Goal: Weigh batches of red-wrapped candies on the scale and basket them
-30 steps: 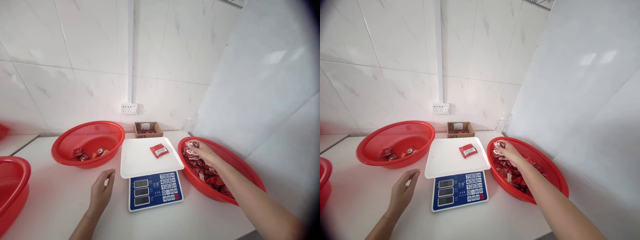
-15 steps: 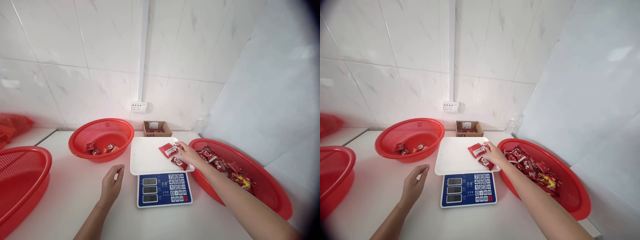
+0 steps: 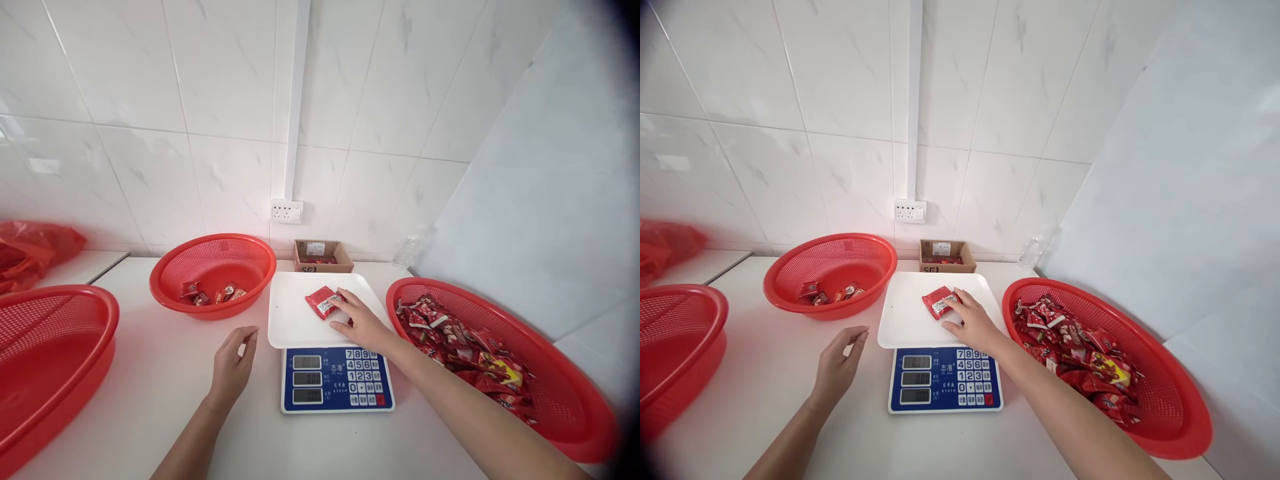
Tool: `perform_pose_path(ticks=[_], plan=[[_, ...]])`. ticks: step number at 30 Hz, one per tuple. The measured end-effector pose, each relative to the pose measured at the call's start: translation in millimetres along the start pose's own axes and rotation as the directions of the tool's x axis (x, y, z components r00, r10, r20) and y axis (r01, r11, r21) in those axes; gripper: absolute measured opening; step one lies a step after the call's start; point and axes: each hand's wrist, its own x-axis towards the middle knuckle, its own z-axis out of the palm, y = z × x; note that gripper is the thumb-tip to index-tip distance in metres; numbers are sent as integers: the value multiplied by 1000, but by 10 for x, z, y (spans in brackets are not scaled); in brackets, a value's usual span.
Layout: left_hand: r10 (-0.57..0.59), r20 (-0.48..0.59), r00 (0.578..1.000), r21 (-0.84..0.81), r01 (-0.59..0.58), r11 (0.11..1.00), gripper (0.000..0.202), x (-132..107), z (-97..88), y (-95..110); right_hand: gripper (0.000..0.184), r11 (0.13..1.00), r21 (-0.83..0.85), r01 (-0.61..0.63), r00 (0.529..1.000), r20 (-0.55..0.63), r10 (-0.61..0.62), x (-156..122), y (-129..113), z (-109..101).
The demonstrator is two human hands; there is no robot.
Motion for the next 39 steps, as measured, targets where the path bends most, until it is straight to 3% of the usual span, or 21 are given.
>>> perform_pose_path(ticks=[9, 14, 19, 22, 25, 27, 29, 31, 35, 37, 39], plan=[[-30, 21, 999, -2, 30, 1000, 24, 5, 13, -13, 65, 1000, -25, 7, 999, -53, -8, 135, -36, 106], [-33, 26, 999, -2, 33, 999, 23, 8, 7, -8, 64, 996, -84, -11, 1000, 14, 12, 214, -160, 143], [-43, 29, 999, 5, 43, 999, 24, 12, -1, -12, 41, 995, -56, 80, 997, 21, -79, 199, -234, 126], [-38, 24, 999, 13, 38, 999, 25, 12, -2, -21, 33, 993, 29, 114, 994, -1, -114, 178, -203, -2], [-43, 18, 999, 31, 43, 999, 25, 14, -2, -36, 32, 989, 135, 56, 989, -144, -36, 140, -15, -293], [-49, 7, 999, 47, 49, 998, 25, 16, -1, -49, 31, 980, 174, -97, 957, -253, 139, 71, 209, -544], [-44, -5, 999, 59, 45, 997, 25, 20, 3, -59, 31, 942, 128, -309, 912, -243, 332, -56, 472, -776], [-32, -1, 999, 66, 32, 997, 25, 24, 7, -61, 29, 889, 13, -457, 881, -128, 455, -237, 719, -931], [-19, 14, 1000, 80, 18, 997, 27, 30, 10, -41, 18, 846, -118, -520, 839, 113, 532, -624, 1036, -925], [-30, 15, 999, 87, 28, 996, 28, 31, 11, -34, 31, 841, -157, -518, 828, 153, 539, -755, 1112, -812], [-47, 16, 999, 97, 45, 994, 29, 33, 11, -36, 41, 838, -191, -512, 837, 112, 536, -820, 1158, -694]])
